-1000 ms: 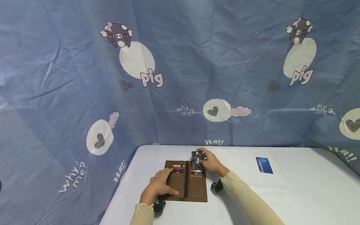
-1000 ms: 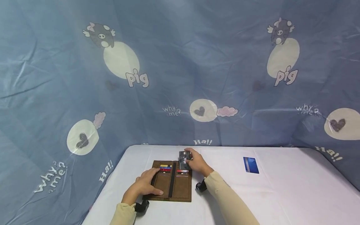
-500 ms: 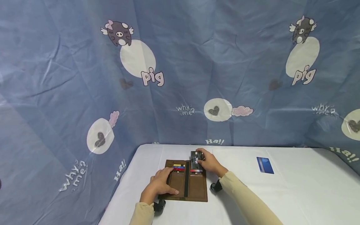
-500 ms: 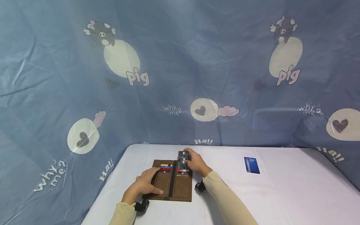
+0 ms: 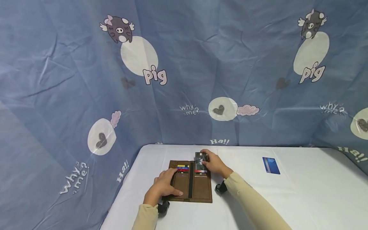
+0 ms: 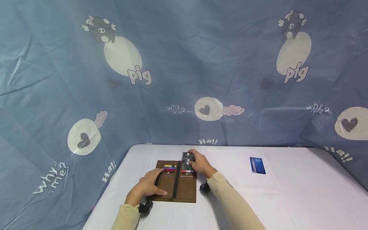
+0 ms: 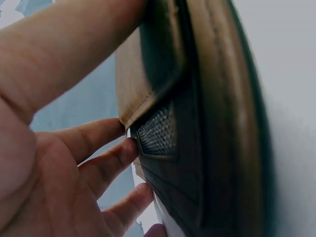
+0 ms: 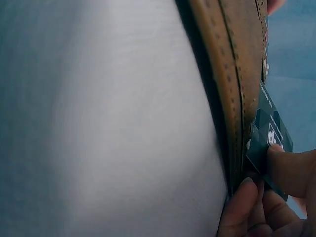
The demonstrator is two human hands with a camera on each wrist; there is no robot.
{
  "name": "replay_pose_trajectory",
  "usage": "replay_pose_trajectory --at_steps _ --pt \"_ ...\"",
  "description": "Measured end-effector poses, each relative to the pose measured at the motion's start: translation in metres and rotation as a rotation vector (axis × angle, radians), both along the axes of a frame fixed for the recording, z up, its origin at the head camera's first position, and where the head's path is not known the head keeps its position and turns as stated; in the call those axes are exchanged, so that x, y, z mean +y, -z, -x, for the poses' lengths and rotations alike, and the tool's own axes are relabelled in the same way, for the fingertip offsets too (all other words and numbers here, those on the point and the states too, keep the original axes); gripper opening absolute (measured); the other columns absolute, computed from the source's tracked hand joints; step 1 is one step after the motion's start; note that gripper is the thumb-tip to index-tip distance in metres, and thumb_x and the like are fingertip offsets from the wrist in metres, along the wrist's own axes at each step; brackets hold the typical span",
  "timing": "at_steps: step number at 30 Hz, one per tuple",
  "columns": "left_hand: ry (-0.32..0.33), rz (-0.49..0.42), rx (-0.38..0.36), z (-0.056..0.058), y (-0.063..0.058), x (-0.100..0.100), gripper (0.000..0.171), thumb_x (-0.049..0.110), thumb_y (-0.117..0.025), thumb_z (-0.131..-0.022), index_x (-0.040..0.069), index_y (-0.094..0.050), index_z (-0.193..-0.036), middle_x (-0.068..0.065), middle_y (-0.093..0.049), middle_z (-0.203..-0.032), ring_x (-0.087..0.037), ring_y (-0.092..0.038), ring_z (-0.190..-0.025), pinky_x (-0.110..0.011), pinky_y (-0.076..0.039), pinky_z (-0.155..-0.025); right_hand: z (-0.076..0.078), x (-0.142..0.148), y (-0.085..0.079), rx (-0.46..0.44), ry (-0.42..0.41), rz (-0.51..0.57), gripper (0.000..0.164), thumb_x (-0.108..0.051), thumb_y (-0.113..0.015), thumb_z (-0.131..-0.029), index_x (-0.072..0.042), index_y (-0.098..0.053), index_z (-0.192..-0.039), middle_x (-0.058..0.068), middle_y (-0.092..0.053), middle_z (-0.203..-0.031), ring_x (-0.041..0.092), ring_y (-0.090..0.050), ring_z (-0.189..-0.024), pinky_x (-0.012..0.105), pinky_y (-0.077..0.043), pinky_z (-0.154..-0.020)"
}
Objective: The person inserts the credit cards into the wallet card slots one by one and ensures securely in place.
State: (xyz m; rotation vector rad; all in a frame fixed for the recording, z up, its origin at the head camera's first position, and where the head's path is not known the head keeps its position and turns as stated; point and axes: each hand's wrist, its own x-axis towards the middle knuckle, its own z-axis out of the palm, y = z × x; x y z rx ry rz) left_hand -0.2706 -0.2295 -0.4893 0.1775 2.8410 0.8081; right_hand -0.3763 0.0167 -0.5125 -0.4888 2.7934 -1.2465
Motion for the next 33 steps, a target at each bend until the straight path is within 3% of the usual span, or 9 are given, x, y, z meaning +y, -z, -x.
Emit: replay_pose_trajectory --at_steps 19,28,33 --pt "0.006 0.026 -0.009 0.0011 -0.0003 -0.0019 0.103 0.038 -0.093 -0.063 0.011 -0.041 -0.148 -0.014 -0.039 -0.154 -0.04 -0.034 -0.141 -0.065 -0.03 -0.108 -0.0017 -0.0033 -0.0028 -0.023 -0.007 -0.01 0.047 -0.002 -0.066 -0.09 -0.01 -0.053 -0.135 0.01 -0.064 -0.093 0.019 -0.058 -0.083 0.039 -0.05 -0.077" --pt "0.004 0.006 0.008 0.0029 -0.0033 -0.0007 0.103 0.035 -0.093 -0.063 0.01 -0.042 -0.148 -0.013 -0.04 -0.154 -0.04 -0.033 -0.141 -0.065 -0.029 -0.108 0.0023 0.0001 -0.0059 -0.032 -0.009 0.04 0.047 0.0 -0.068 -0.089 -0.009 -0.055 -0.133 0.008 -0.063 -0.083 0.016 -0.056 -0.072 0.029 -0.045 -0.064" --pt "0.003 0.004 -0.01 0.0009 -0.0004 -0.0011 0.103 0.036 -0.094 -0.062 0.01 -0.042 -0.148 -0.013 -0.041 -0.154 -0.04 -0.034 -0.141 -0.065 -0.03 -0.107 0.001 -0.0003 -0.0012 -0.022 -0.031 0.018 0.047 0.0 -0.069 -0.088 -0.008 -0.056 -0.132 0.007 -0.064 -0.081 0.014 -0.056 -0.071 0.029 -0.046 -0.064"
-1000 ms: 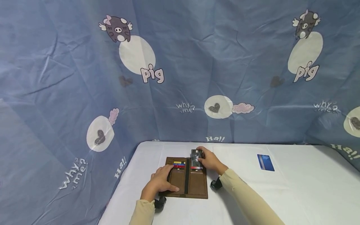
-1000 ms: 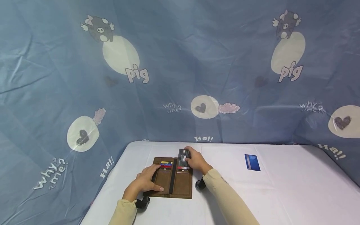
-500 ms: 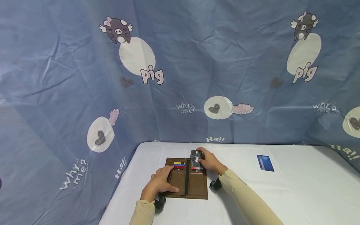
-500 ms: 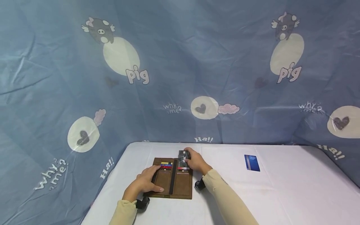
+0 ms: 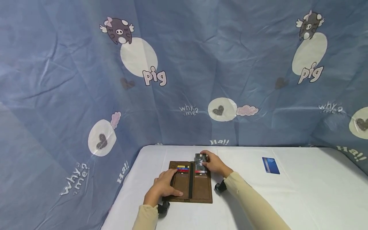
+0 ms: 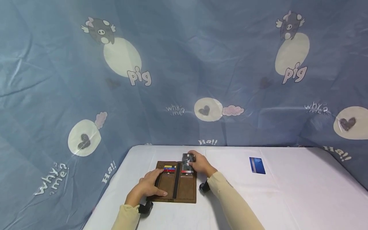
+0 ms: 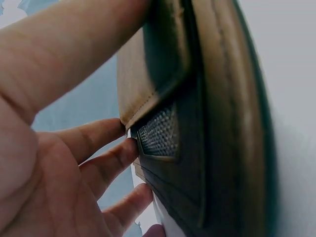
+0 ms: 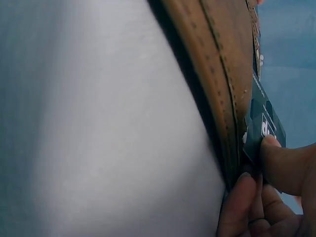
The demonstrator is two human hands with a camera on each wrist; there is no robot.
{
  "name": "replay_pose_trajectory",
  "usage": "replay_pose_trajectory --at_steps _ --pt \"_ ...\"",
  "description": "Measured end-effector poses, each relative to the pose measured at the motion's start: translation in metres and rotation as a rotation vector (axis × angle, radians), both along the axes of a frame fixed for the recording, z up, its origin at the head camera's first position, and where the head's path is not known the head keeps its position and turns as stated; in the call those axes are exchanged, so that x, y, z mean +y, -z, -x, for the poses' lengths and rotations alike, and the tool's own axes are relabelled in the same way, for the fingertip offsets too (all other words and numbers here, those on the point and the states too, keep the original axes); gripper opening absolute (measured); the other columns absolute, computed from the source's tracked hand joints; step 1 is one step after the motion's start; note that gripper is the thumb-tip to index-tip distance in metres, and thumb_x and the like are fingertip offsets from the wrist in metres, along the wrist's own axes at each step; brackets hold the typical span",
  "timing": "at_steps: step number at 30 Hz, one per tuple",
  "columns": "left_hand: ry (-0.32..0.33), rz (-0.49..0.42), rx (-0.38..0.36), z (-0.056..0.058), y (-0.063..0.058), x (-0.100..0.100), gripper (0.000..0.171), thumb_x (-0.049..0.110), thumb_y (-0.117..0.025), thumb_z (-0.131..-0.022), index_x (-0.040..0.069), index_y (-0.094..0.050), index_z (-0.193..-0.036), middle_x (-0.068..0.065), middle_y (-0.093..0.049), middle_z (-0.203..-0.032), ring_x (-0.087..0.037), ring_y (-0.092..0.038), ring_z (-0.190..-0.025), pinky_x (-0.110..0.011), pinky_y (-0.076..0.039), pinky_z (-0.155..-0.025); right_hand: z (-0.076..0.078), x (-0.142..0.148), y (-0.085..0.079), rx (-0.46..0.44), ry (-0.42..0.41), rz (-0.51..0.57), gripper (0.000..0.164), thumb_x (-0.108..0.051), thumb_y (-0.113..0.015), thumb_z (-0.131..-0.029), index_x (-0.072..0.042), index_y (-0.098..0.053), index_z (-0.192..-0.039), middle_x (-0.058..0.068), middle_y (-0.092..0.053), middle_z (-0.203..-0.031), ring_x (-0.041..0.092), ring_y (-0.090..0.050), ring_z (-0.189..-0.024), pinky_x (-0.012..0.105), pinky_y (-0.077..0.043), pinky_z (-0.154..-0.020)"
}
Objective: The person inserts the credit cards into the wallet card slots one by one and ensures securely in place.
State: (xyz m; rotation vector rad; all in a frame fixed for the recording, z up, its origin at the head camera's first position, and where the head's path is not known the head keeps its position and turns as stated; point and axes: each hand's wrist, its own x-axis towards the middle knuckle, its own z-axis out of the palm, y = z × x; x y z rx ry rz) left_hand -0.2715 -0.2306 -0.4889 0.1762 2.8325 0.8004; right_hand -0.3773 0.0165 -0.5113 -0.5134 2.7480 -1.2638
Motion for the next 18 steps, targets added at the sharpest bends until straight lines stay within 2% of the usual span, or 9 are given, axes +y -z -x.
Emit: replay_pose_trajectory --at_steps 5,8,15,18 --pt "0.002 0.01 0.005 -0.0009 0.0048 -0.0006 0.104 0.038 -0.094 -0.061 0.011 -0.043 -0.147 -0.013 -0.042 -0.152 -0.04 -0.036 -0.139 -0.064 -0.032 -0.105 -0.0025 -0.0033 0.0035 0.059 -0.024 -0.08 0.048 -0.001 -0.07 -0.088 -0.008 -0.055 -0.133 0.01 -0.069 -0.092 0.017 -0.059 -0.079 0.037 -0.051 -0.074" --pt "0.0 0.012 0.01 -0.0005 0.0051 -0.0005 0.104 0.038 -0.094 -0.061 0.011 -0.043 -0.147 -0.012 -0.043 -0.152 -0.04 -0.036 -0.139 -0.064 -0.032 -0.105 -0.0023 -0.0038 0.0035 0.072 -0.024 -0.089 0.048 -0.001 -0.07 -0.087 -0.008 -0.056 -0.132 0.01 -0.069 -0.091 0.018 -0.059 -0.079 0.039 -0.052 -0.074" --pt "-0.003 0.0 0.021 0.0009 0.0019 -0.0002 0.104 0.038 -0.095 -0.06 0.011 -0.044 -0.147 -0.012 -0.044 -0.152 -0.04 -0.037 -0.139 -0.065 -0.032 -0.105 0.0029 0.0014 0.0037 0.024 -0.022 -0.038 0.045 -0.003 -0.072 -0.086 -0.01 -0.06 -0.129 0.005 -0.065 -0.08 0.014 -0.056 -0.071 0.029 -0.046 -0.065" --pt "0.001 0.002 0.021 0.0002 0.0023 -0.0008 0.104 0.038 -0.094 -0.061 0.011 -0.043 -0.147 -0.011 -0.044 -0.152 -0.039 -0.036 -0.139 -0.064 -0.032 -0.106 0.0036 0.0047 0.0055 0.009 -0.046 -0.005 0.044 -0.003 -0.073 -0.085 -0.008 -0.061 -0.127 0.005 -0.062 -0.076 0.014 -0.053 -0.067 0.026 -0.041 -0.06"
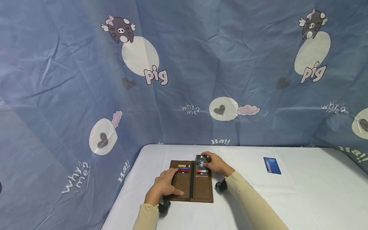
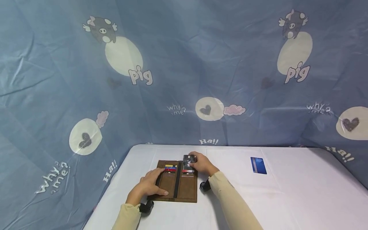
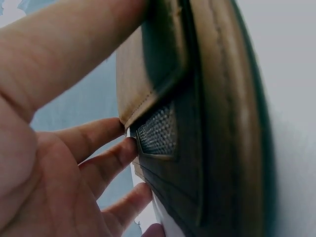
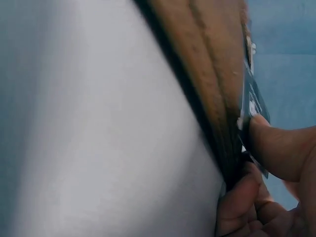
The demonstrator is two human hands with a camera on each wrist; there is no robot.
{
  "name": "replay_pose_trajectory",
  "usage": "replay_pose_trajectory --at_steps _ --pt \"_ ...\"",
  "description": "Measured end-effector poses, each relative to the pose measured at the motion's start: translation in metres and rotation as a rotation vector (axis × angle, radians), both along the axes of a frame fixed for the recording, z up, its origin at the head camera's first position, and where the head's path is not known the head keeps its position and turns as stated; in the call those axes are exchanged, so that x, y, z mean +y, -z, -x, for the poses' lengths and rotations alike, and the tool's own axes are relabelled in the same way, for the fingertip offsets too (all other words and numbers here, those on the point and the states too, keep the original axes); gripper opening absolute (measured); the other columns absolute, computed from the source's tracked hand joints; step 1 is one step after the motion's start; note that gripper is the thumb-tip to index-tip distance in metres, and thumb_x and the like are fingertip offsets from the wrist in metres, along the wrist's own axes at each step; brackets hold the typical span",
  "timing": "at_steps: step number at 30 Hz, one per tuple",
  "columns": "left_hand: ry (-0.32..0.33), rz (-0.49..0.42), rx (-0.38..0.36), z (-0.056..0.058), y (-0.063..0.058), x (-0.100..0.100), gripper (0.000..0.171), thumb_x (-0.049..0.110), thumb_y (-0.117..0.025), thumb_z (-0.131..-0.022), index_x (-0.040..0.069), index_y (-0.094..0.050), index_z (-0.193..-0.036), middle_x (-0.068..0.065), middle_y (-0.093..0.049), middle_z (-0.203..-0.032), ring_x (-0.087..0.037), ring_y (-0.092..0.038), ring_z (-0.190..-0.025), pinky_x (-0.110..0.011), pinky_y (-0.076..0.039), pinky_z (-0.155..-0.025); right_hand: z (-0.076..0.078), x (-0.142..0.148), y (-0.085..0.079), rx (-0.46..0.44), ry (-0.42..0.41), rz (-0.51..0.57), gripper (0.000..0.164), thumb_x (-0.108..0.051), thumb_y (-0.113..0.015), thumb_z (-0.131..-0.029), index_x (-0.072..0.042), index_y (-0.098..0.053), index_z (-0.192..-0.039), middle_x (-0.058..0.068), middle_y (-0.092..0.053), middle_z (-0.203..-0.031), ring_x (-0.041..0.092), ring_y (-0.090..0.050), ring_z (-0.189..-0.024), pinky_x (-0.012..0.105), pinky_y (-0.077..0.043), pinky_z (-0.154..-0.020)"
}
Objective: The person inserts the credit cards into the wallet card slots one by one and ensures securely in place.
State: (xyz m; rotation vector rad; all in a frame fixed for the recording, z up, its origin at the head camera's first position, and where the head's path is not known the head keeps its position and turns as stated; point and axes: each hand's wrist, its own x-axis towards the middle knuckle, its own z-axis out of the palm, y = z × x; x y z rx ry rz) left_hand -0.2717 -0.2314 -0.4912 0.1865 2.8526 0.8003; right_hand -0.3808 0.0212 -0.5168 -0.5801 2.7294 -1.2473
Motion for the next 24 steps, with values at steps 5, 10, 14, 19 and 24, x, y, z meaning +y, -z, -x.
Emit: replay_pose_trajectory --at_steps 5,10,14,19,24 --pt "0.004 -0.001 0.005 0.0003 -0.0007 -0.0003 0.103 0.038 -0.094 -0.061 0.011 -0.043 -0.147 -0.011 -0.044 -0.151 -0.039 -0.037 -0.138 -0.064 -0.032 -0.105 0.0014 0.0024 -0.0009 -0.005 -0.02 0.026 0.044 -0.003 -0.074 -0.083 -0.006 -0.062 -0.126 0.005 -0.059 -0.075 0.014 -0.05 -0.066 0.025 -0.04 -0.058" --pt "0.007 0.004 0.008 0.0007 0.0001 -0.0005 0.104 0.038 -0.094 -0.061 0.011 -0.043 -0.147 -0.011 -0.044 -0.151 -0.039 -0.037 -0.138 -0.064 -0.033 -0.104 0.0027 0.0031 0.0006 -0.018 -0.034 0.032 0.043 -0.003 -0.074 -0.083 -0.007 -0.063 -0.125 0.004 -0.058 -0.074 0.013 -0.049 -0.065 0.026 -0.04 -0.058" --pt "0.01 -0.006 0.007 0.0 -0.0003 -0.0005 0.104 0.037 -0.094 -0.061 0.011 -0.043 -0.147 -0.012 -0.043 -0.152 -0.039 -0.036 -0.139 -0.064 -0.031 -0.106 0.0025 0.0041 0.0015 -0.019 -0.042 0.04 0.043 -0.003 -0.074 -0.084 -0.007 -0.063 -0.125 0.004 -0.058 -0.074 0.013 -0.049 -0.064 0.026 -0.04 -0.058" --pt "0.007 -0.005 0.003 -0.0003 -0.0004 0.0003 0.103 0.037 -0.094 -0.061 0.011 -0.043 -0.147 -0.012 -0.043 -0.152 -0.039 -0.036 -0.139 -0.064 -0.031 -0.106 0.0005 0.0049 -0.0002 -0.038 -0.076 0.043 0.043 -0.002 -0.074 -0.083 -0.005 -0.064 -0.124 0.003 -0.057 -0.073 0.013 -0.049 -0.065 0.025 -0.04 -0.058" --pt "-0.003 -0.001 0.001 0.0007 0.0014 0.0008 0.103 0.037 -0.094 -0.061 0.011 -0.043 -0.147 -0.013 -0.041 -0.154 -0.039 -0.034 -0.141 -0.066 -0.03 -0.107 -0.0022 0.0056 -0.0038 -0.104 -0.121 0.073 0.044 0.001 -0.073 -0.082 -0.002 -0.063 -0.125 0.006 -0.057 -0.076 0.014 -0.049 -0.066 0.026 -0.042 -0.059"
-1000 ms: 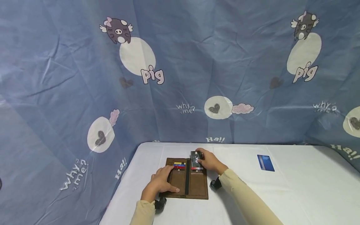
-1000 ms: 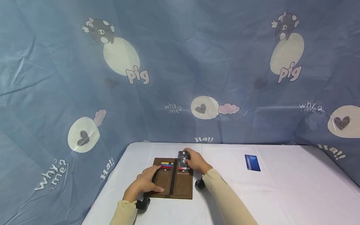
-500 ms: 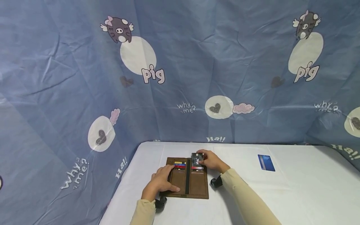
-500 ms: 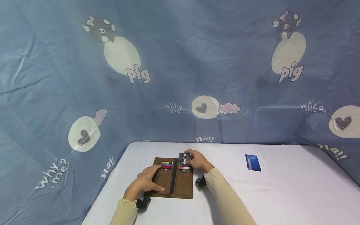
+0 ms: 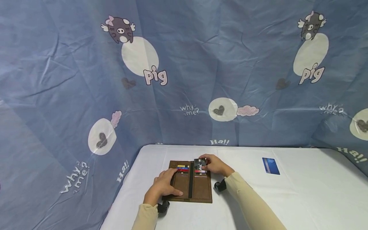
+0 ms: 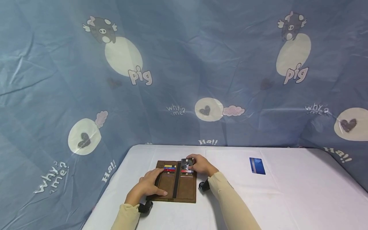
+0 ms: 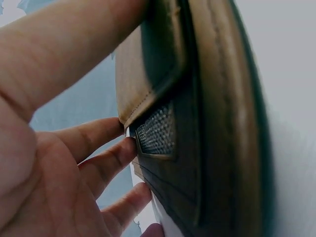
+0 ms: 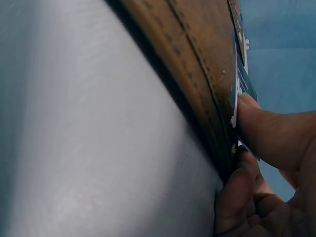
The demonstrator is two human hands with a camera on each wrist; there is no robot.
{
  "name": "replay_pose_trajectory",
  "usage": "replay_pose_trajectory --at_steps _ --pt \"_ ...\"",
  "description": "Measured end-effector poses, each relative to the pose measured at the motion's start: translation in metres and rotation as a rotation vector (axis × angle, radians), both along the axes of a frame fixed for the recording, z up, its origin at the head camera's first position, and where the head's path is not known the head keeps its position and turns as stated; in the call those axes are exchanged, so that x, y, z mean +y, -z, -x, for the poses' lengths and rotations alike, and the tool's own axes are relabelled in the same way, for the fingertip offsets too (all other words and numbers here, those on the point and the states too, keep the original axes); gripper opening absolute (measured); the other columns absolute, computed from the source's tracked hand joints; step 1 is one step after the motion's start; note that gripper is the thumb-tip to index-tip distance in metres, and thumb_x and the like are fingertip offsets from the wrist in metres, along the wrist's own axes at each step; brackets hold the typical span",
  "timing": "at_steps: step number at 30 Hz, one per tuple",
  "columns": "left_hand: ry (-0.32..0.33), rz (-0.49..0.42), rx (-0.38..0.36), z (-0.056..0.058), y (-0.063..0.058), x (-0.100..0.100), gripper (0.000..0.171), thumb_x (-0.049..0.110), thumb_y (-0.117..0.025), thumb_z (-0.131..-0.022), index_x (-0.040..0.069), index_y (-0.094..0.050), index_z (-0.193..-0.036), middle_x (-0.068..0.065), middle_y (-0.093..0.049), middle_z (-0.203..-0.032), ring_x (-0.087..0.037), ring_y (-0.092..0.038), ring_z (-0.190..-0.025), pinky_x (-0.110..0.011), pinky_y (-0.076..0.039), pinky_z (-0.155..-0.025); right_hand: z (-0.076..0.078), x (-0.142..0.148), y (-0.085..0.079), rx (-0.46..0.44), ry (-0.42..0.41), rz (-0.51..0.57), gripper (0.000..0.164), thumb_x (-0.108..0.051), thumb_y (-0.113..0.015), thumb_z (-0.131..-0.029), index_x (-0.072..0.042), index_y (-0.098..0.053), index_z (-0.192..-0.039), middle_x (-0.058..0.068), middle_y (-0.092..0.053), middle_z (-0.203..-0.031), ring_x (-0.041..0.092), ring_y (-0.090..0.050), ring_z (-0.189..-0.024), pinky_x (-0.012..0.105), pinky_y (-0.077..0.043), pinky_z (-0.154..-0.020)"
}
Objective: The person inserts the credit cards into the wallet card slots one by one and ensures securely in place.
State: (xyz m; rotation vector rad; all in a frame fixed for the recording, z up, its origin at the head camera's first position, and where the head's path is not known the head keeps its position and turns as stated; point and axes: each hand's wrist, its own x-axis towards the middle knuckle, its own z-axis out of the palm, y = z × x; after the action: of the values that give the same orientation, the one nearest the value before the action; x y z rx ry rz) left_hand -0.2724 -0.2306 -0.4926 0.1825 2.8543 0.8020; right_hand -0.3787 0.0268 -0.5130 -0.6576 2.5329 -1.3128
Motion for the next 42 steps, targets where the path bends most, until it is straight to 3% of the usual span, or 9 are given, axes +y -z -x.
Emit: replay_pose_trajectory --at_steps 20,42 --pt "-0.004 -0.013 -0.012 -0.0018 -0.0001 -0.0005 0.103 0.036 -0.094 -0.062 0.011 -0.043 -0.147 -0.013 -0.041 -0.154 -0.04 -0.033 -0.141 -0.066 -0.029 -0.108 -0.0013 -0.0005 0.0044 -0.053 0.053 0.037 0.044 0.001 -0.075 -0.08 -0.006 -0.067 -0.122 0.005 -0.056 -0.08 0.015 -0.048 -0.069 0.026 -0.04 -0.062" --pt "0.002 -0.006 -0.006 -0.0017 -0.002 -0.0004 0.102 0.035 -0.094 -0.063 0.01 -0.043 -0.147 -0.014 -0.04 -0.154 -0.039 -0.033 -0.141 -0.066 -0.029 -0.107 -0.0021 -0.0011 0.0036 -0.061 0.072 0.081 0.036 0.004 -0.073 -0.081 0.001 -0.063 -0.115 0.004 -0.052 -0.082 0.014 -0.046 -0.071 0.025 -0.041 -0.062"
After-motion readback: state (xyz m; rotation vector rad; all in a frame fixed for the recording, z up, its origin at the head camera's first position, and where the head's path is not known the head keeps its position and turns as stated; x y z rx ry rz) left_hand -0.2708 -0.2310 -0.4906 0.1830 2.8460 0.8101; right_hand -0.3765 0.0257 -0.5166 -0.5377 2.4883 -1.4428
